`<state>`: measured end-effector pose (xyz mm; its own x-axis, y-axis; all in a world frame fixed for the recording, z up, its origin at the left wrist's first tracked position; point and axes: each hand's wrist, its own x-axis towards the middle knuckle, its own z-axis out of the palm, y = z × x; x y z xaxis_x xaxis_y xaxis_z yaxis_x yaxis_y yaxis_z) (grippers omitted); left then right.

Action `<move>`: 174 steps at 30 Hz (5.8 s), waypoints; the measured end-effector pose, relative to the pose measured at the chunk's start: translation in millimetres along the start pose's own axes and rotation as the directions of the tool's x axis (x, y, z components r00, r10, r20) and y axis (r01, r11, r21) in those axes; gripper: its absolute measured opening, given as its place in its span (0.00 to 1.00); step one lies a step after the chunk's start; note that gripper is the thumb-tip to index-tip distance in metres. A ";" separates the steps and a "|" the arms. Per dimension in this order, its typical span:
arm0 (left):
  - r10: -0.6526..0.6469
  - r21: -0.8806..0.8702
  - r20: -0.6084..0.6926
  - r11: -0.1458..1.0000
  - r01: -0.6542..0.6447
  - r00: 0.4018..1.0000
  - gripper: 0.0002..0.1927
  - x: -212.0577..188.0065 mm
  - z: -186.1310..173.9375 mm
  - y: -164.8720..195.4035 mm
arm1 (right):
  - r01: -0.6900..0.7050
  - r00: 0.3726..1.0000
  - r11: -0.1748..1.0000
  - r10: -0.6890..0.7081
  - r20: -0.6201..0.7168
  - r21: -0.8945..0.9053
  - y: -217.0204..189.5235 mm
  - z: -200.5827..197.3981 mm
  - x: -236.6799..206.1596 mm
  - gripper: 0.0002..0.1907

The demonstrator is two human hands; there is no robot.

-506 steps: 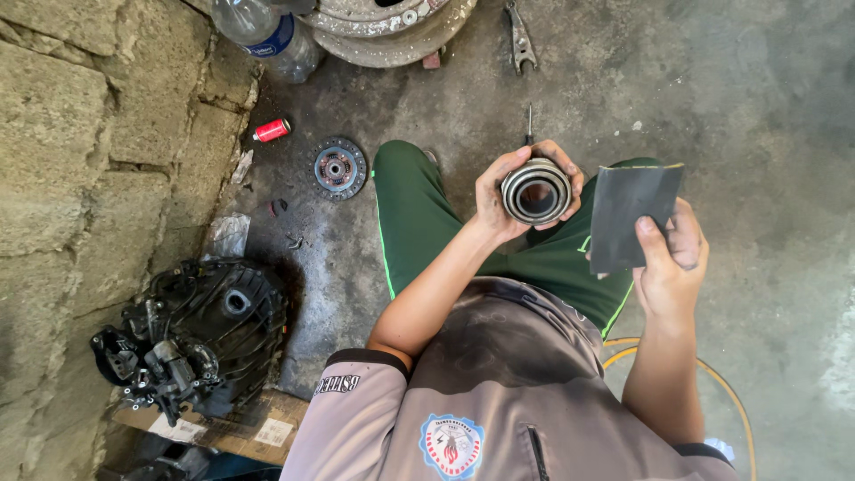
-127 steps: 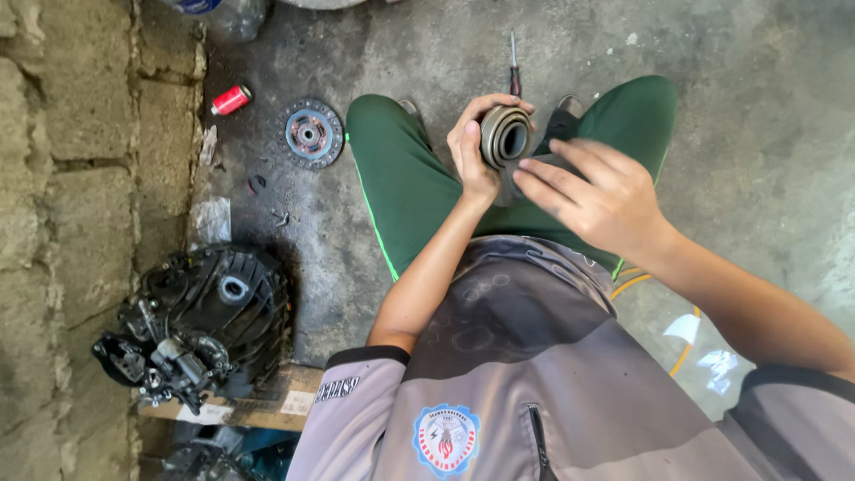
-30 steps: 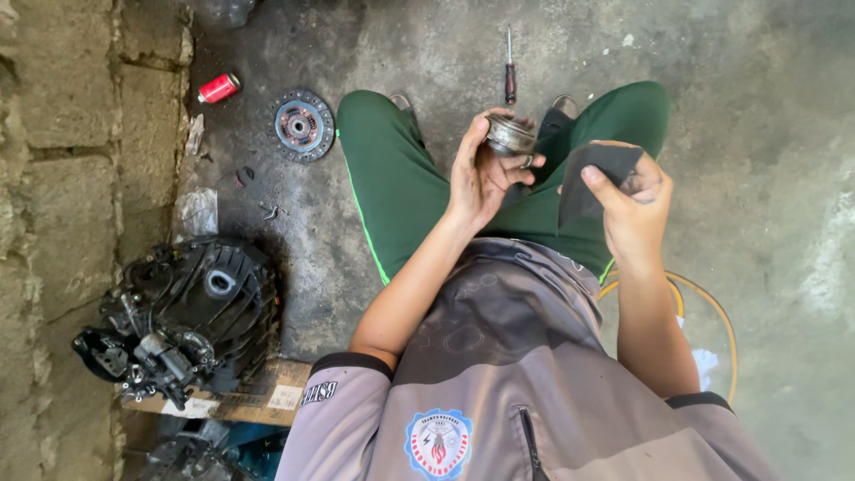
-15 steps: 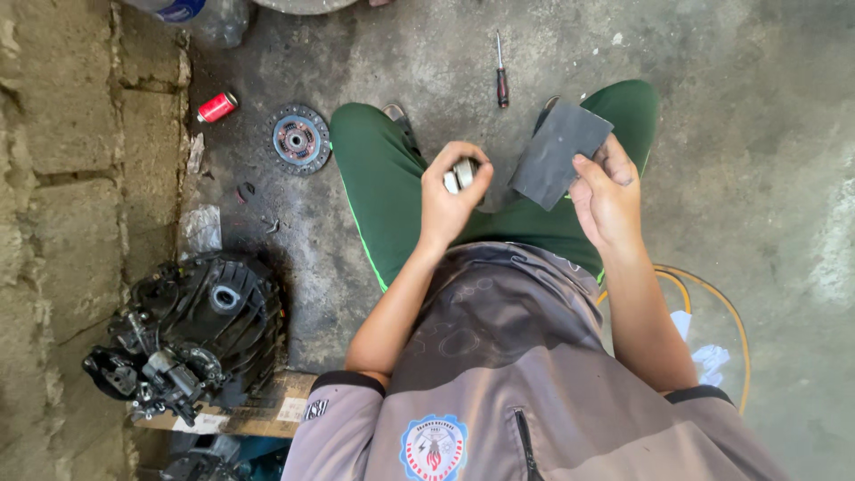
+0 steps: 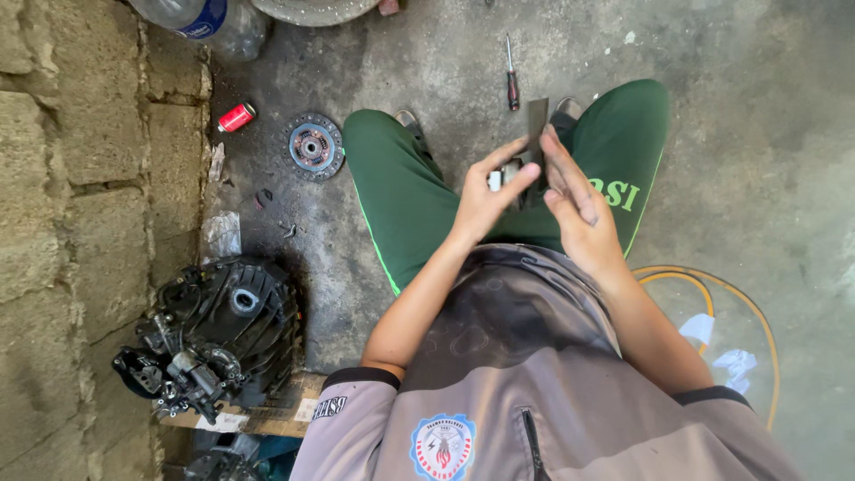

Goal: The person sits on the floor of a repair shop holding a rubber suspension bushing and repeatedly sands and scrapes its rubber surface with a sanding block, turning the part to work different sides. A screwdriver and other vehicle parts lie on the floor nearby.

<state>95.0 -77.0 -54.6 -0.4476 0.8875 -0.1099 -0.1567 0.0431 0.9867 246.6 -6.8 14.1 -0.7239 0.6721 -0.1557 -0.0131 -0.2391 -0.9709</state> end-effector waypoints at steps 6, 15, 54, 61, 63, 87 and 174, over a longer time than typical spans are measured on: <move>-0.397 -0.787 0.158 0.502 0.358 0.904 0.20 -6.4 -21.3 -35.5 | 0.075 0.966 0.926 -0.160 -0.204 -0.370 -13.4 -12.7 -4.4 0.24; -0.245 -0.435 -0.034 0.876 0.207 0.969 0.13 5.8 -24.8 -28.2 | -0.016 0.983 0.999 0.022 -0.185 0.032 26.7 -9.3 5.4 0.42; -0.309 -0.263 -0.182 0.930 0.256 0.933 0.15 2.6 -20.5 -34.6 | -0.073 0.930 0.997 0.066 -0.362 -0.004 67.8 -6.3 28.5 0.14; -0.345 -0.224 -0.215 0.928 0.298 0.914 0.14 -0.9 -10.2 -20.3 | 0.018 0.892 0.989 -0.083 -0.445 -0.148 68.4 -18.2 31.3 0.12; -0.349 -0.218 -0.262 0.930 0.297 0.900 0.14 -3.5 -14.2 -17.4 | -0.013 0.882 0.983 -0.075 -0.465 -0.184 74.8 -25.2 29.7 0.12; -0.300 -0.183 -0.382 0.952 0.247 0.874 0.14 -2.8 19.3 -18.3 | 0.191 0.802 0.979 -0.112 -0.586 0.073 56.0 9.5 50.6 0.15; 0.101 -0.492 -0.309 0.834 -0.250 0.946 0.27 1.9 -21.6 48.6 | -0.035 0.996 0.978 0.019 0.084 0.204 -23.4 41.6 31.8 0.18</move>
<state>67.6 -83.1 -9.4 -0.7111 0.7019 -0.0410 -0.4520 -0.4117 0.7914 195.2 -8.9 39.4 -0.7796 0.6060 -0.1578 -0.1281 -0.4010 -0.9071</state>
